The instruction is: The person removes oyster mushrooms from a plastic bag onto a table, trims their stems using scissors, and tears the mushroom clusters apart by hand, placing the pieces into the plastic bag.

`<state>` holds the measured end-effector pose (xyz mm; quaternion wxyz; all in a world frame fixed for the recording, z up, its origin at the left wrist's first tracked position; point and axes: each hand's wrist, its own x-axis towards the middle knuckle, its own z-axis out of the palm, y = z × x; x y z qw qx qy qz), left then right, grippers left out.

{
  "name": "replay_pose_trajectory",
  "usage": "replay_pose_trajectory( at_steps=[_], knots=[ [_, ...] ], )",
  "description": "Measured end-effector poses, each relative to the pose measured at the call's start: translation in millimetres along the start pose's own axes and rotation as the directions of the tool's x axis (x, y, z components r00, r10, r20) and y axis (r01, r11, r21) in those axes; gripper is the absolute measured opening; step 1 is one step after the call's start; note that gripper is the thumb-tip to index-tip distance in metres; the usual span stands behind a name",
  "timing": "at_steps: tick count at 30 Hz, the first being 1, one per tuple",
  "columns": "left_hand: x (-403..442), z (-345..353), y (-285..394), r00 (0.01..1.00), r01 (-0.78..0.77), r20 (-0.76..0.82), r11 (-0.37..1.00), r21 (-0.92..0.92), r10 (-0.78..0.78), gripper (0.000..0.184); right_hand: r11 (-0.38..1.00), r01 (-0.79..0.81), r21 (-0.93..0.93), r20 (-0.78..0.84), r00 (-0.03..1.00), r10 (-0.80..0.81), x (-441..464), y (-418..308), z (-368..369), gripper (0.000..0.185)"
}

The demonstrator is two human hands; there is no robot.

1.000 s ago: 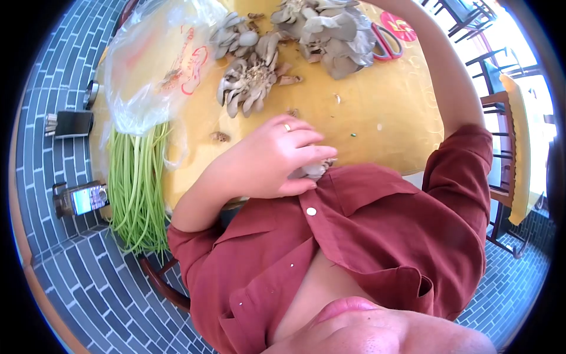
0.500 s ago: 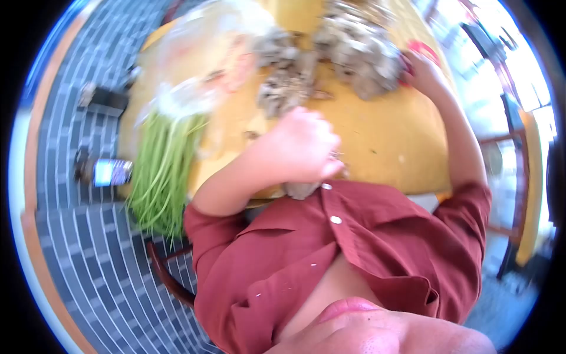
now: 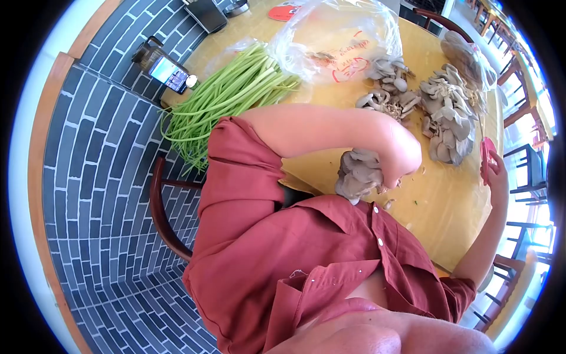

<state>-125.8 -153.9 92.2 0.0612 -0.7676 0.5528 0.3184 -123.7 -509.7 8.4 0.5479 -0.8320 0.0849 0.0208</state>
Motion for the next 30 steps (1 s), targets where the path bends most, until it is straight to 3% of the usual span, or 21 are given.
replay_pose_trajectory(
  at_steps=[1, 5, 8, 12, 14, 17, 20, 21, 24, 25, 27, 29, 30],
  knots=[
    [-1.7, -1.6, -1.9, 1.000, 0.007, 0.003, 1.000, -0.006, -0.007, 0.028, 0.999, -0.005, 0.046, -0.004, 1.000, 0.005, 1.3, 2.7, -2.9, 0.049],
    [-4.5, -0.3, -21.0, 0.973, -0.079, -0.230, 0.977, -0.198, 0.032, 0.019, 0.985, 0.008, 0.172, 0.034, 0.999, -0.014, 1.7, 6.2, -10.5, 0.045],
    [-7.6, 1.3, -35.5, 0.915, -0.217, -0.390, 0.942, -0.254, 0.106, 0.017, 0.968, 0.087, 0.234, 0.031, 0.995, -0.097, 4.7, 15.9, -11.0, 0.042],
    [-1.2, 0.6, -38.3, 0.868, -0.162, -0.496, 0.937, -0.309, -0.013, 0.021, 0.957, 0.146, 0.249, 0.165, 0.968, -0.190, 15.0, 35.8, -27.7, 0.044],
    [6.6, -2.2, -36.0, 0.864, -0.107, -0.502, 0.960, -0.258, -0.039, 0.023, 0.940, 0.115, 0.321, 0.027, 0.991, -0.130, 4.1, 22.9, -12.0, 0.045],
    [26.1, 11.3, -35.9, 0.856, -0.120, -0.513, 0.940, -0.321, -0.066, 0.024, 0.957, 0.055, 0.285, 0.106, 0.990, -0.088, 1.5, 17.3, -18.2, 0.052],
    [35.2, 25.7, -35.0, 0.753, -0.123, -0.658, 0.987, -0.100, 0.027, 0.028, 0.947, 0.036, 0.320, 0.146, 0.985, -0.087, 6.5, 28.8, -29.8, 0.050],
    [34.0, 25.4, -36.8, 0.780, -0.090, -0.625, 0.994, -0.057, 0.035, 0.032, 0.919, 0.043, 0.391, 0.147, 0.983, -0.109, 5.1, 29.4, -30.0, 0.050],
    [16.5, 26.6, -26.1, 0.775, -0.037, -0.627, 0.986, -0.165, -0.076, 0.035, 0.927, 0.017, 0.375, 0.157, 0.984, -0.081, -0.5, 21.8, -34.2, 0.053],
    [7.2, 26.0, -23.1, 0.784, -0.139, -0.621, 0.977, -0.161, 0.009, 0.037, 0.898, -0.003, 0.440, 0.121, 0.991, -0.056, -4.5, 17.5, -30.4, 0.049],
    [-13.7, 26.1, -19.3, 0.775, -0.336, -0.606, 0.929, -0.153, 0.181, 0.040, 0.893, 0.098, 0.439, 0.123, 0.978, -0.167, -13.8, -6.2, -22.3, 0.040],
    [-31.0, 38.8, -17.9, 0.811, -0.351, -0.533, 0.930, -0.113, 0.241, 0.048, 0.829, 0.198, 0.523, 0.053, 0.963, -0.263, -23.9, -24.2, -8.2, 0.031],
    [-37.1, 44.2, -13.6, 0.845, -0.325, -0.477, 0.941, -0.098, 0.242, 0.054, 0.828, 0.176, 0.533, 0.040, 0.972, -0.232, -22.2, -17.6, -10.9, 0.031]
  ],
)
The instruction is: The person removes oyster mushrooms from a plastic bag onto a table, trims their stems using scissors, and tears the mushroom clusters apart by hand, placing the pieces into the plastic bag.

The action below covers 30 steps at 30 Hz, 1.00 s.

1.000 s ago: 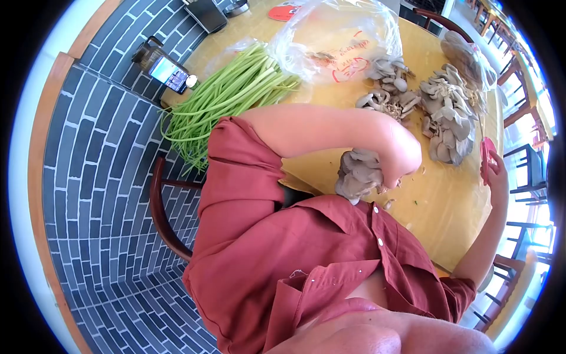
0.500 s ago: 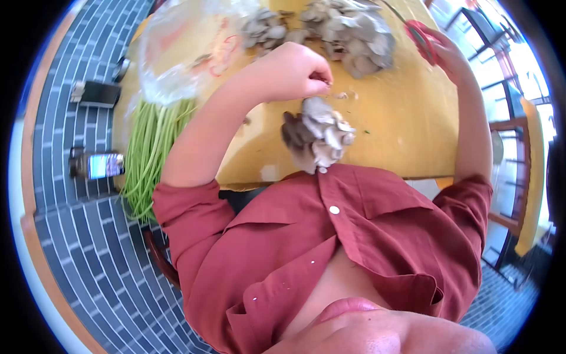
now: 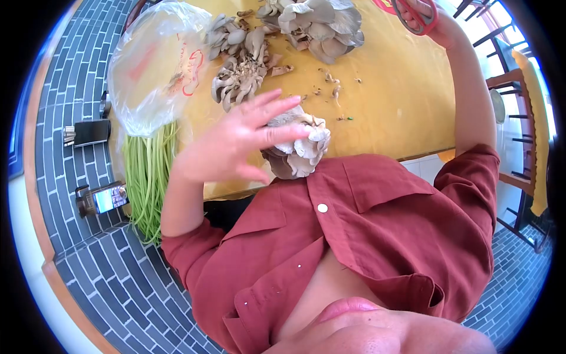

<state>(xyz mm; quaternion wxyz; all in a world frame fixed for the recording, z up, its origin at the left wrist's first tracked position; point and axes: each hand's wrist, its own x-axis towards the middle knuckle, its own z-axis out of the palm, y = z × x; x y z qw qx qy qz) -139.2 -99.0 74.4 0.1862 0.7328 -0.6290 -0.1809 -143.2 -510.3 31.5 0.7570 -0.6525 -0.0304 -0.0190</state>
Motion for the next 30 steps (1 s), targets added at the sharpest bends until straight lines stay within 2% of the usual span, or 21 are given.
replay_pose_trajectory(
  at_steps=[1, 3, 4, 5, 9, 11, 12, 13, 14, 15, 16, 17, 18, 19, 20, 22, 24, 26, 30],
  knots=[
    [-6.8, 3.2, 5.6, 0.998, 0.014, 0.063, 0.999, 0.029, -0.016, 0.059, 1.000, -0.021, 0.013, -0.026, 0.999, 0.021, 2.7, 6.3, -9.9, 0.031],
    [-11.3, 23.0, 11.0, 1.000, -0.009, -0.002, 0.947, 0.320, 0.010, 0.058, 0.998, -0.053, 0.027, -0.056, 0.997, 0.054, 2.3, 9.7, -12.6, 0.027],
    [-11.2, 31.8, 13.5, 0.999, -0.011, -0.035, 0.889, 0.458, 0.031, 0.057, 0.997, -0.057, 0.042, 0.007, 0.998, 0.057, 2.6, 10.9, -13.0, 0.026],
    [-9.9, 35.8, 17.1, 0.996, -0.044, -0.046, 0.863, 0.503, 0.078, 0.053, 0.997, -0.062, 0.054, 0.072, 0.996, 0.058, 4.1, 10.1, -12.0, 0.026],
    [5.2, 41.0, 22.1, 0.986, -0.106, -0.078, 0.917, 0.385, 0.147, 0.049, 0.986, -0.105, 0.130, 0.358, 0.932, 0.052, 3.5, -12.4, 8.7, 0.027],
    [11.3, 42.2, 9.3, 0.980, -0.122, -0.109, 0.930, 0.346, 0.168, 0.052, 0.975, 0.094, 0.201, 0.349, 0.923, -0.161, 3.1, -11.1, 23.2, 0.030],
    [13.4, 40.7, 5.4, 0.979, -0.068, -0.173, 0.977, 0.201, 0.104, 0.054, 0.952, 0.193, 0.237, 0.339, 0.902, -0.267, 2.2, -8.6, 26.1, 0.032],
    [14.3, 37.4, 1.5, 0.974, -0.019, -0.224, 0.999, 0.051, 0.030, 0.055, 0.971, 0.168, 0.171, 0.281, 0.936, -0.211, -3.4, -7.1, 17.7, 0.037],
    [14.1, 33.3, -3.2, 0.964, 0.024, -0.261, 0.995, -0.100, -0.049, 0.057, 0.978, 0.170, 0.120, 0.397, 0.895, -0.204, 0.0, -6.8, 8.6, 0.038],
    [11.5, 32.6, -12.2, 0.938, 0.052, -0.334, 0.989, -0.141, -0.097, 0.064, 0.981, 0.180, 0.070, 0.507, 0.841, -0.190, 10.2, -7.3, -0.5, 0.039],
    [10.0, 35.6, -18.1, 0.897, 0.043, -0.387, 0.913, -0.406, -0.214, 0.065, 0.980, 0.198, 0.020, 0.610, 0.775, -0.169, 18.3, -6.8, -7.7, 0.040],
    [8.1, 38.2, -24.5, 0.850, 0.005, -0.403, 0.771, -0.637, -0.339, 0.065, 0.927, 0.323, -0.188, 0.438, 0.873, -0.215, -1.8, -12.1, 17.8, 0.044],
    [6.8, 38.4, -30.1, 0.800, -0.062, -0.385, 0.576, -0.815, -0.460, 0.066, 0.907, 0.261, -0.331, 0.370, 0.920, -0.130, 7.2, 7.8, 4.2, 0.042],
    [9.1, 39.1, -30.5, 0.760, -0.176, -0.410, 0.449, -0.876, -0.503, 0.068, 0.921, 0.210, -0.328, 0.319, 0.942, -0.102, -4.1, -0.5, 24.4, 0.044],
    [9.4, 38.3, -31.2, 0.740, -0.244, -0.404, 0.345, -0.906, -0.538, 0.069, 0.933, 0.159, -0.322, 0.270, 0.960, -0.070, -21.5, -9.5, 50.6, 0.047],
    [7.5, 39.2, -34.2, 0.705, -0.383, -0.375, 0.122, -0.916, -0.602, 0.073, 0.711, 0.239, -0.661, 0.339, 0.941, -0.002, -26.4, -5.7, 70.4, 0.055],
    [2.7, 44.9, -42.8, 0.732, -0.442, -0.389, 0.044, -0.896, -0.560, 0.071, 0.532, 0.444, -0.721, 0.450, 0.884, -0.128, -32.1, -3.0, 92.9, 0.062],
    [-1.7, 47.9, -46.5, 0.759, -0.485, -0.369, -0.088, -0.870, -0.536, 0.070, 0.523, 0.443, -0.728, 0.435, 0.889, -0.147, -35.1, 1.6, 104.9, 0.056],
    [-1.3, 54.4, -54.3, 0.778, -0.518, -0.385, -0.160, -0.841, -0.496, 0.070, 0.424, 0.531, -0.734, 0.492, 0.845, -0.207, -35.4, 5.1, 114.4, 0.058]
  ],
)
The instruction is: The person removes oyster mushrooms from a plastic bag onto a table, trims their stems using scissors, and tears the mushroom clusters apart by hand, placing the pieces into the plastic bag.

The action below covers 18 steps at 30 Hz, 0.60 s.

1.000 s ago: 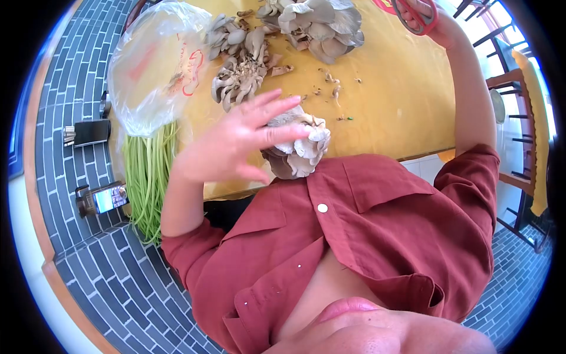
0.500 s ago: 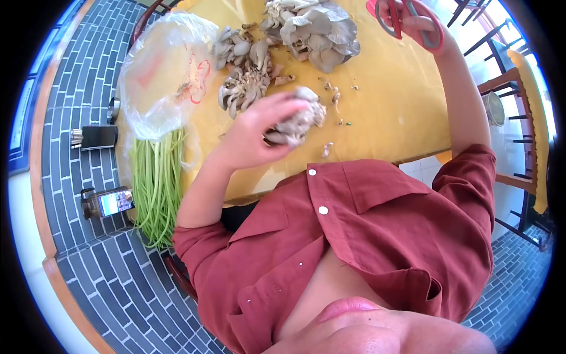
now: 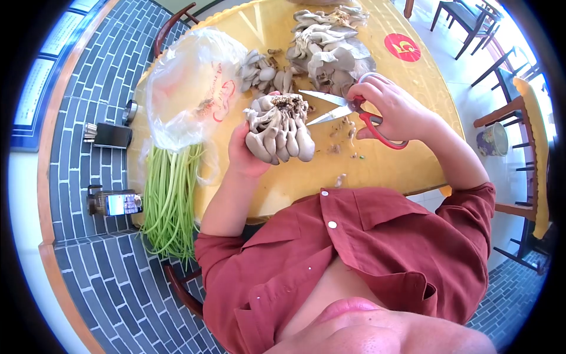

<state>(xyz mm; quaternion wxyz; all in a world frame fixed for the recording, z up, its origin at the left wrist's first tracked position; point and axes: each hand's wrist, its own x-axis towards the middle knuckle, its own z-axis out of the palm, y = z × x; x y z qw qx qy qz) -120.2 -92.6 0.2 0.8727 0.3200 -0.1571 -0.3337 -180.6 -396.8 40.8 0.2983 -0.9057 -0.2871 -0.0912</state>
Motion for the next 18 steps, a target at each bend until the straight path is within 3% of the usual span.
replay_pose_trajectory(
  at_steps=[4, 5, 9, 13, 18],
  knots=[
    [-2.6, -2.2, -4.2, 0.998, 0.045, 0.040, 0.999, -0.009, -0.045, 0.071, 0.999, 0.041, 0.006, 0.026, 0.999, -0.041, 0.9, -4.0, 7.2, 0.058],
    [-1.2, 0.4, -5.6, 0.988, 0.054, 0.149, 0.998, -0.029, -0.049, 0.065, 0.999, 0.027, 0.036, 0.046, 0.999, -0.029, 0.3, -4.6, 8.7, 0.058],
    [-10.8, -20.0, -11.9, 0.987, 0.157, 0.069, 0.954, -0.257, -0.144, 0.052, 0.995, 0.031, 0.097, 0.100, 0.994, -0.041, -2.3, -5.6, 15.8, 0.062],
    [-12.3, -19.0, -12.4, 0.985, 0.169, -0.012, 0.964, -0.205, -0.175, 0.056, 0.993, 0.100, 0.057, 0.081, 0.991, -0.104, -3.1, -4.8, 14.1, 0.064],
    [-10.2, -22.0, -18.6, 0.986, 0.165, 0.020, 0.942, -0.292, -0.166, 0.058, 0.995, 0.097, -0.015, 0.129, 0.987, -0.094, -2.3, -8.2, 13.6, 0.065]
  ],
)
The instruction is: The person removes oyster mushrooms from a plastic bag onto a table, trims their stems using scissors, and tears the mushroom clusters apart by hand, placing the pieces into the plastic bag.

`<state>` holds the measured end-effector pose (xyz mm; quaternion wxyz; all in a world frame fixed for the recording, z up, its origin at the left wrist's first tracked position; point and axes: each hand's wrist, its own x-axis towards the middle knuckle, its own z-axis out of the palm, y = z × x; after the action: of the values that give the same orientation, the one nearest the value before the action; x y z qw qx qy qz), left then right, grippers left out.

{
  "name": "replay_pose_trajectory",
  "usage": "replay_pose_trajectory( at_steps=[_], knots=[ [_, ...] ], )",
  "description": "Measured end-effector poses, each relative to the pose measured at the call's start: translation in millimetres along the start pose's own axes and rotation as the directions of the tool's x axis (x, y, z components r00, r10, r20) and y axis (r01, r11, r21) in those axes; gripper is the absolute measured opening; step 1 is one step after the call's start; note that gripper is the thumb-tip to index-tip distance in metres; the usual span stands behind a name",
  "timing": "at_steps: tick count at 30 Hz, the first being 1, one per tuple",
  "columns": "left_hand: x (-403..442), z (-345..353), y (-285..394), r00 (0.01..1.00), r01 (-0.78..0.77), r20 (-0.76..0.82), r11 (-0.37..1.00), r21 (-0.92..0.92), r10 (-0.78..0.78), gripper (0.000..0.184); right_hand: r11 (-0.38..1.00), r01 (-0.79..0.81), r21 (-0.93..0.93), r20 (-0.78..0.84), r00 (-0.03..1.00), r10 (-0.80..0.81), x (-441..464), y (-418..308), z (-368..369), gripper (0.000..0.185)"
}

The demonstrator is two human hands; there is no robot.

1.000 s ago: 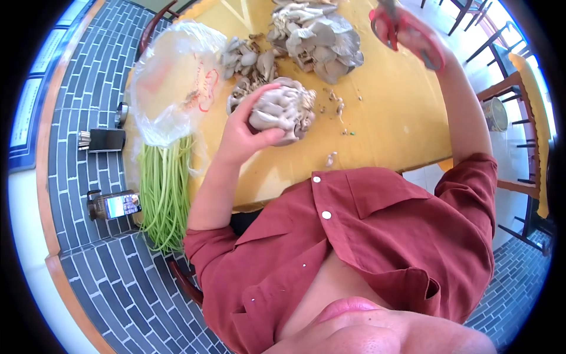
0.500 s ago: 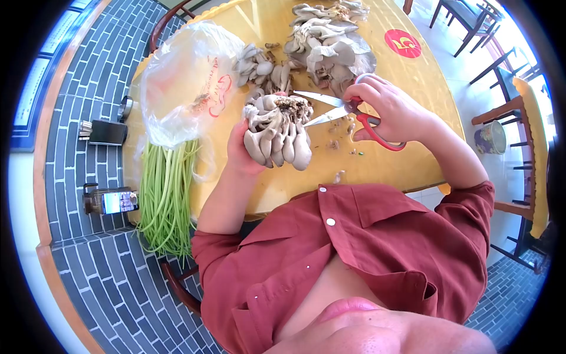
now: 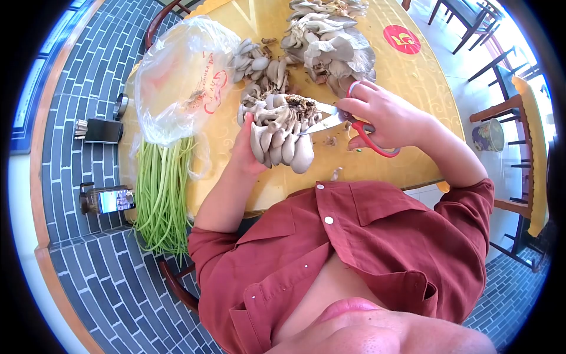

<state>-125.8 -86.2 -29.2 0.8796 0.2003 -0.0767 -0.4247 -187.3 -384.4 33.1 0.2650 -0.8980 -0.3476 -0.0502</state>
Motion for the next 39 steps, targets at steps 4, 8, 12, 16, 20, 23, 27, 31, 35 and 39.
replay_pose_trajectory(
  at_steps=[4, 8, 12, 16, 20, 23, 27, 31, 35, 39],
  knots=[
    [5.6, -0.1, -3.3, 0.999, -0.035, 0.039, 0.998, 0.047, 0.034, 0.057, 1.000, 0.009, -0.001, 0.008, 1.000, -0.009, -0.4, 1.5, 3.2, 0.062],
    [5.1, -32.4, -0.5, 0.990, -0.064, -0.008, 0.488, 0.870, 0.144, 0.054, 0.999, 0.040, -0.019, -0.017, 0.999, -0.040, -1.3, 5.3, 9.5, 0.054],
    [7.8, -34.6, -2.8, 0.991, -0.008, -0.108, 0.849, 0.528, 0.077, 0.054, 0.998, 0.039, 0.042, -0.043, 0.998, -0.037, -2.7, 5.8, 13.8, 0.043],
    [8.2, -9.5, -0.1, 0.989, 0.088, -0.126, 0.994, 0.057, -0.080, 0.066, 0.997, 0.068, 0.029, -0.066, 0.996, -0.066, -5.5, 10.7, 15.5, 0.041],
    [6.9, 9.6, 2.4, 0.995, 0.099, -0.030, 0.994, 0.050, -0.098, 0.082, 1.000, 0.015, -0.002, -0.025, 1.000, -0.015, -6.3, 14.3, 12.5, 0.043],
    [0.7, 37.3, -1.0, 0.982, 0.035, -0.191, 0.980, 0.197, 0.003, 0.090, 1.000, 0.005, -0.024, -0.003, 1.000, -0.005, -6.0, 11.8, 7.1, 0.045],
    [3.5, 33.3, -0.8, 1.000, -0.023, -0.012, 0.959, 0.281, 0.028, 0.088, 0.998, 0.001, -0.063, -0.005, 1.000, -0.001, -6.7, 13.6, 5.5, 0.042],
    [9.9, 6.2, 7.5, 0.959, 0.038, 0.274, 0.993, 0.113, -0.068, 0.078, 0.995, 0.004, -0.102, 0.007, 1.000, -0.003, -6.4, 12.4, 5.4, 0.042],
    [3.0, 22.0, 5.5, 0.999, 0.020, 0.022, 0.980, 0.197, -0.025, 0.071, 0.991, -0.007, -0.132, 0.001, 1.000, 0.007, -8.1, 14.4, 7.1, 0.043],
    [5.9, 23.4, 2.6, 0.995, -0.054, 0.098, 0.981, 0.188, 0.036, 0.066, 1.000, -0.024, -0.002, -0.014, 1.000, 0.024, 1.3, 10.1, 7.7, 0.043]
  ],
)
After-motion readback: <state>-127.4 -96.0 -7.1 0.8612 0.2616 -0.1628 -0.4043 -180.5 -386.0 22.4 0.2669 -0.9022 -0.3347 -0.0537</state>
